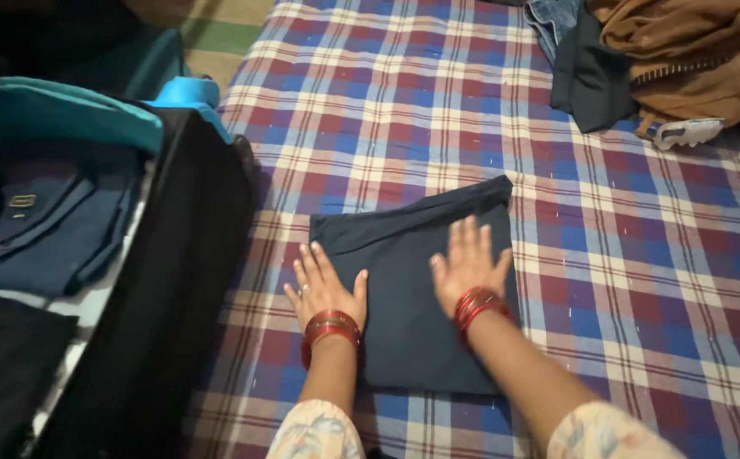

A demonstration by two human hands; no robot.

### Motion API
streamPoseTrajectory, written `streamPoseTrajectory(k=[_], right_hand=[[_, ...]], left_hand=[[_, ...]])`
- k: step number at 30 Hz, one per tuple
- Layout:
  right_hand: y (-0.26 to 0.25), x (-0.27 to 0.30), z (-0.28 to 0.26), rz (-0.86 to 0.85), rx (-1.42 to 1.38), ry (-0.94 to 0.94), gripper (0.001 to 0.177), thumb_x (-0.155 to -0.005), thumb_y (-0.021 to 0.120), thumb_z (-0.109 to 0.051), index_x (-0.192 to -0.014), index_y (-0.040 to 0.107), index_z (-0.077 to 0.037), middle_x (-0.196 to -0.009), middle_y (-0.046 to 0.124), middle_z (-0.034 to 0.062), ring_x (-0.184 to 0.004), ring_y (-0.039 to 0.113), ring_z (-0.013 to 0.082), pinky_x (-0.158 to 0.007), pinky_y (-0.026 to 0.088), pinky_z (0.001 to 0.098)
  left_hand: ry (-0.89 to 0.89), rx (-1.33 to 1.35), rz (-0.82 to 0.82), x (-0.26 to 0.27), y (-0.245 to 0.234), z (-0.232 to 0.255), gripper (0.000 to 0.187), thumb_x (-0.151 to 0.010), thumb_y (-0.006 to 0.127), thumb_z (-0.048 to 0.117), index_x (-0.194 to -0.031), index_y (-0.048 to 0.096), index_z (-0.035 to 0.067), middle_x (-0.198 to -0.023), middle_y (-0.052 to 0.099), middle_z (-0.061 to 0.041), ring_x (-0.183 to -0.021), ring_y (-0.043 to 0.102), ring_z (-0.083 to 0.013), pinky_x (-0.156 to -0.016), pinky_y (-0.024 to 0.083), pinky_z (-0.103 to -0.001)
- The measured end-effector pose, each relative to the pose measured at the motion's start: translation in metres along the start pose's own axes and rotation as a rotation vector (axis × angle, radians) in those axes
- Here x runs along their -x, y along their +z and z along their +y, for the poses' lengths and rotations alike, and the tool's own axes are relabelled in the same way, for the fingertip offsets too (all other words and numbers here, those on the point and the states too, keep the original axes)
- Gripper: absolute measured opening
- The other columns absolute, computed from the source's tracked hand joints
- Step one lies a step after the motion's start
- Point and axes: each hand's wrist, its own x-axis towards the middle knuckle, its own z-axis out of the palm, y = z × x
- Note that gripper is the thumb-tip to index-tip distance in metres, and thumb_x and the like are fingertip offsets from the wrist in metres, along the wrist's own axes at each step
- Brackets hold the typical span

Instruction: The person folds a shirt and a pair of trousers on a mattress, smoothing the fabric by hand and then placing the folded shirt into a suitcase.

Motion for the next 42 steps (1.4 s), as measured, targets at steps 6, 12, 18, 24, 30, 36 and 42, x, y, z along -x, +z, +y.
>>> streamPoseTrajectory(k=[6, 12, 18, 24, 30, 36, 42], right_hand=[[-0.022, 0.039, -0.052, -0.134, -0.218, -0.388, 0.064, -0.098, 0.048, -0.043, -0.159, 0.029, -0.034, -0.169, 0.011, 0.0055, -0.155, 0.013, 0.0332, -0.117, 0.015, 0.0671], [-0.029, 0.002, -0.069, -0.136, -0.196, -0.535, 0.059, -0.096, 0.051, -0.049, -0.154, 0.038, -0.04, -0.17, 0.012, 0.0009, -0.154, 0.013, 0.0337, -0.115, 0.014, 0.0706], [-0.029, -0.017, -0.081, -0.128, -0.211, -0.518, 0.057, -0.096, 0.051, -0.053, -0.151, 0.041, -0.043, -0.169, 0.011, 0.002, -0.155, 0.01, 0.0342, -0.116, 0.012, 0.0707], [-0.027, 0.018, -0.067, -0.1, -0.286, -0.53, 0.062, -0.095, 0.054, -0.049, -0.154, 0.04, -0.037, -0.169, 0.011, 0.0095, -0.154, 0.012, 0.0379, -0.116, 0.014, 0.0689], [-0.026, 0.04, -0.058, -0.187, -0.242, -0.557, 0.068, -0.094, 0.055, -0.048, -0.157, 0.034, -0.032, -0.169, 0.014, 0.0067, -0.154, 0.012, 0.0381, -0.116, 0.014, 0.0688], [-0.019, 0.001, -0.074, -0.052, -0.271, -0.512, 0.072, -0.094, 0.055, -0.053, -0.157, 0.031, -0.027, -0.169, 0.014, 0.0058, -0.153, 0.014, 0.0363, -0.115, 0.015, 0.0683], [-0.02, 0.038, -0.057, -0.017, -0.271, -0.351, 0.07, -0.095, 0.053, -0.054, -0.157, 0.032, -0.03, -0.169, 0.014, 0.0075, -0.154, 0.015, 0.0344, -0.118, 0.017, 0.0629]], left_hand=[[-0.14, 0.0, 0.111, 0.005, 0.01, -0.017, 0.086, -0.096, 0.051, 0.054, -0.16, 0.021, 0.006, -0.169, 0.02, -0.01, -0.154, 0.02, -0.0301, -0.12, 0.017, -0.06], [-0.135, -0.025, 0.104, -0.02, 0.01, -0.011, 0.086, -0.093, 0.053, 0.055, -0.158, 0.026, 0.006, -0.167, 0.021, -0.011, -0.154, 0.018, -0.0308, -0.12, 0.016, -0.06], [-0.119, -0.006, 0.086, -0.035, 0.007, -0.008, 0.089, -0.091, 0.054, 0.059, -0.156, 0.028, 0.005, -0.167, 0.02, -0.011, -0.154, 0.016, -0.0309, -0.12, 0.014, -0.061], [-0.102, 0.008, 0.08, -0.035, 0.006, -0.012, 0.09, -0.09, 0.055, 0.056, -0.158, 0.025, 0.006, -0.167, 0.02, -0.011, -0.155, 0.014, -0.0298, -0.119, 0.013, -0.062], [-0.088, 0.003, 0.108, -0.04, 0.015, -0.015, 0.087, -0.094, 0.052, 0.056, -0.159, 0.024, 0.006, -0.168, 0.02, -0.01, -0.155, 0.014, -0.0308, -0.12, 0.013, -0.064], [-0.105, -0.011, 0.071, -0.043, 0.012, -0.012, 0.086, -0.094, 0.049, 0.057, -0.16, 0.021, 0.008, -0.169, 0.017, -0.009, -0.155, 0.013, -0.0302, -0.12, 0.011, -0.065], [-0.249, -0.138, -0.137, -0.031, -0.001, 0.014, 0.079, -0.1, 0.042, 0.055, -0.16, 0.013, 0.013, -0.17, 0.005, -0.002, -0.155, 0.009, -0.0288, -0.117, 0.009, -0.073]])
